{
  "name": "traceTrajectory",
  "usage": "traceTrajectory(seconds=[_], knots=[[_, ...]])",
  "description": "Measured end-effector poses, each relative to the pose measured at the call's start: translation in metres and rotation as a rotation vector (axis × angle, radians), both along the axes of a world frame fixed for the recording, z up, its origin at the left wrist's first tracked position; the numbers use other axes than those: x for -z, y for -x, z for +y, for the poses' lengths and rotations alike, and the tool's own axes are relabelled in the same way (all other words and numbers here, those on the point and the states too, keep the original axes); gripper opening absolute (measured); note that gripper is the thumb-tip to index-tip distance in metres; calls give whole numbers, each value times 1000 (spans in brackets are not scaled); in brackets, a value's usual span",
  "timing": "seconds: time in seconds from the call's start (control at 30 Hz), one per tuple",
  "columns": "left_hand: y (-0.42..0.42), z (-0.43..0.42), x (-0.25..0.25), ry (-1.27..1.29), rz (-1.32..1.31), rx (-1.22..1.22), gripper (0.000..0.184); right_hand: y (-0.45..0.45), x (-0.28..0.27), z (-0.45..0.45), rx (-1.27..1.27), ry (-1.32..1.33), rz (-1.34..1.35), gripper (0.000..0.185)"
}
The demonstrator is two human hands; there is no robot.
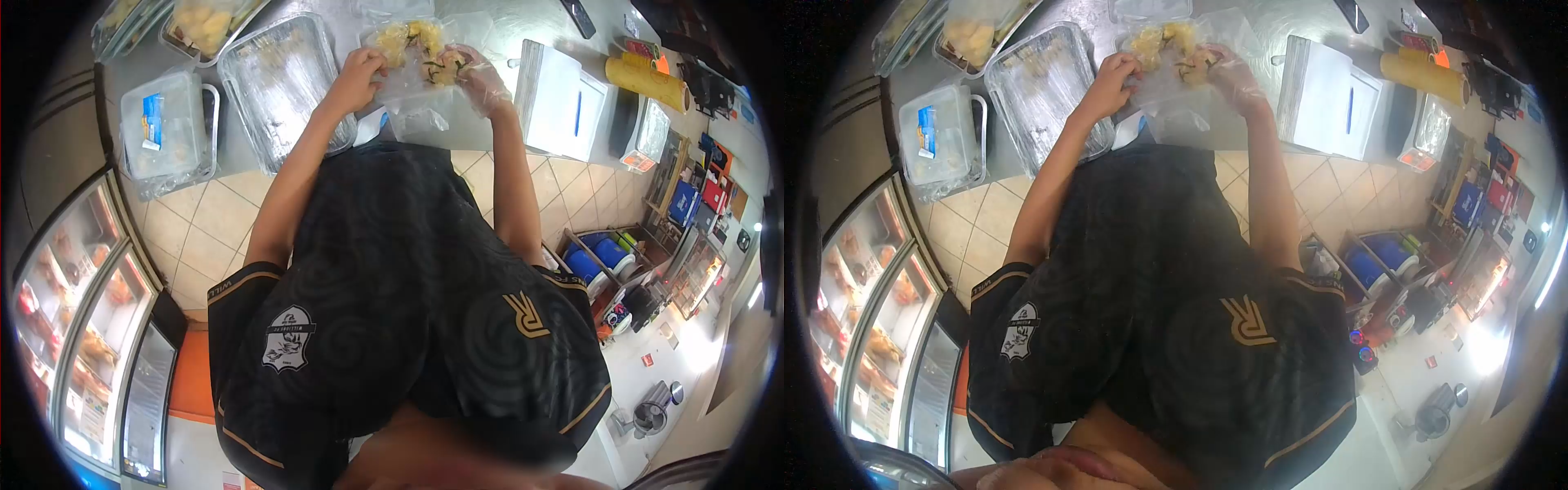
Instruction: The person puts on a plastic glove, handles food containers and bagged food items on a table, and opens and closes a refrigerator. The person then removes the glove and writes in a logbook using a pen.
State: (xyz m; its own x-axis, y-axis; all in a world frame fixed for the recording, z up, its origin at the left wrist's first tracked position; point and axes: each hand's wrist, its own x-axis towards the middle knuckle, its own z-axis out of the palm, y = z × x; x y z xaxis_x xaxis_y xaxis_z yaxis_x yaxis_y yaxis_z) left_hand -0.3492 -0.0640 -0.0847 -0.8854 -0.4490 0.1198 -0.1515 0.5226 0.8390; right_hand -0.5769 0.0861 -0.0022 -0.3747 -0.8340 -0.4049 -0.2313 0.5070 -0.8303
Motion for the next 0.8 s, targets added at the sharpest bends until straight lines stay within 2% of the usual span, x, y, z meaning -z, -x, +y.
traceTrajectory(seconds=[0.03, 0.1, 0.2, 0.3, 0.33, 0.43, 0.53, 0.63, 0.73, 0.8], knots=[[-1, 0, -1, 7, -3, 0, 36, -7, -8, -3, 91, -59, -82, 47], [0, 3, -12, -8, -26, -37, 42, -18, -16, -8, 52, 38, -181, 43], [2, 7, -17, 13, -27, -88, 56, -49, -32, -27, -329, -133, 425, 43], [2, 8, -13, 65, 0, -97, 70, -58, -10, -45, -216, -257, 766, 43], [1, 7, -12, 86, 10, -95, 74, -58, -9, -44, -185, -55, 872, 28], [4, 5, -21, -28, 28, -99, 77, -38, 31, -62, -237, 59, 944, 26], [6, 3, -29, -54, -47, -103, 77, -34, 48, -77, -419, -98, 1241, 23], [7, 3, -21, -68, -70, -168, 72, -40, 49, -79, -350, -124, 1337, 21], [9, 3, -7, -4, -17, -214, 60, -33, 57, -76, -367, 47, 1370, 20], [9, 2, -2, 0, -15, -230, 49, -21, 67, -81, -334, 110, 1159, 19]])
